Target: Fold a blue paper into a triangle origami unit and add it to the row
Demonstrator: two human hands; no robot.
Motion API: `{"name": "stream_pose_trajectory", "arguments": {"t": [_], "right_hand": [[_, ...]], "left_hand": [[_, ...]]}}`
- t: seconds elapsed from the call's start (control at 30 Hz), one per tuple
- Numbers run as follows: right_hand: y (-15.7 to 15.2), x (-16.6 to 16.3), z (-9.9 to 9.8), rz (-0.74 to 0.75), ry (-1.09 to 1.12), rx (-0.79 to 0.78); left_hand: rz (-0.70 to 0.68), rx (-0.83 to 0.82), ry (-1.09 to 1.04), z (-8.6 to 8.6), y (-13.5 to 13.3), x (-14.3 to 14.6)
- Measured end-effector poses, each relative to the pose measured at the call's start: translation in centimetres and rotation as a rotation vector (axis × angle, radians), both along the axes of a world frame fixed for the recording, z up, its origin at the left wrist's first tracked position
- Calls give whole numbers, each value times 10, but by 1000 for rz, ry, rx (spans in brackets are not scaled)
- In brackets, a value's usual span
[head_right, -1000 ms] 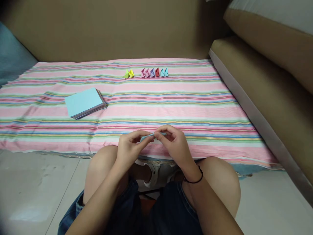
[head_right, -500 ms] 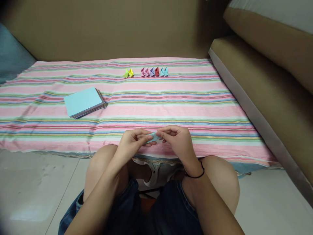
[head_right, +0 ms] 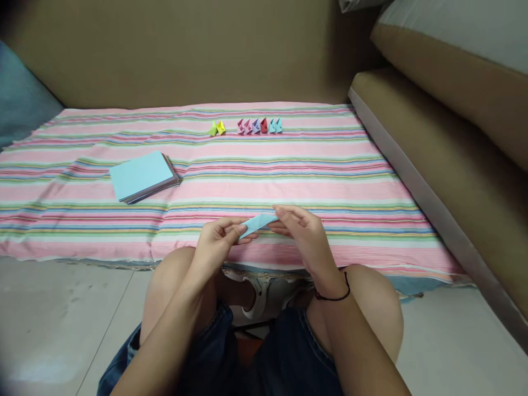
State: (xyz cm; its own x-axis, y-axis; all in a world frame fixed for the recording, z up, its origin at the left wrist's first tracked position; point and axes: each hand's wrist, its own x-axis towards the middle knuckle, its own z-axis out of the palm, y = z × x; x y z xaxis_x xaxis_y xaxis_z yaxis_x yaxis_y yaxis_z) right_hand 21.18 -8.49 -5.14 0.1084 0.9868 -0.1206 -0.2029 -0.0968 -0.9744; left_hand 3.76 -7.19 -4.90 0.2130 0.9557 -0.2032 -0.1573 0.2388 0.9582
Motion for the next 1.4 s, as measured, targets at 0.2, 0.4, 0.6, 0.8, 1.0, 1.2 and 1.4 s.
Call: {"name": "stream_pose_trajectory", "arguments": {"t": [0.2, 0.4, 0.6, 0.8, 1.0, 1.2, 1.4], "right_hand": [[0, -3, -4, -29, -141, 64], [1, -1, -4, -108, -237, 107], [3, -1, -4, -142, -242, 95], [-1, -7, -2, -135, -425, 125], [0, -10, -4, 46, -270, 96], [-1, -9, -2, 182, -150, 64], [-2, -11, 1, 241, -72, 40]], "left_hand": [[-80, 7, -35, 0, -2, 1], [-178, -29, -52, 4, -4, 0], [-266, -17, -64, 9, -7, -2], [-154, 260, 376, 2, -8, 4], [-177, 207, 322, 1, -7, 6], [-232, 157, 162, 3, -5, 2], [-252, 117, 148, 1, -4, 0]]}}
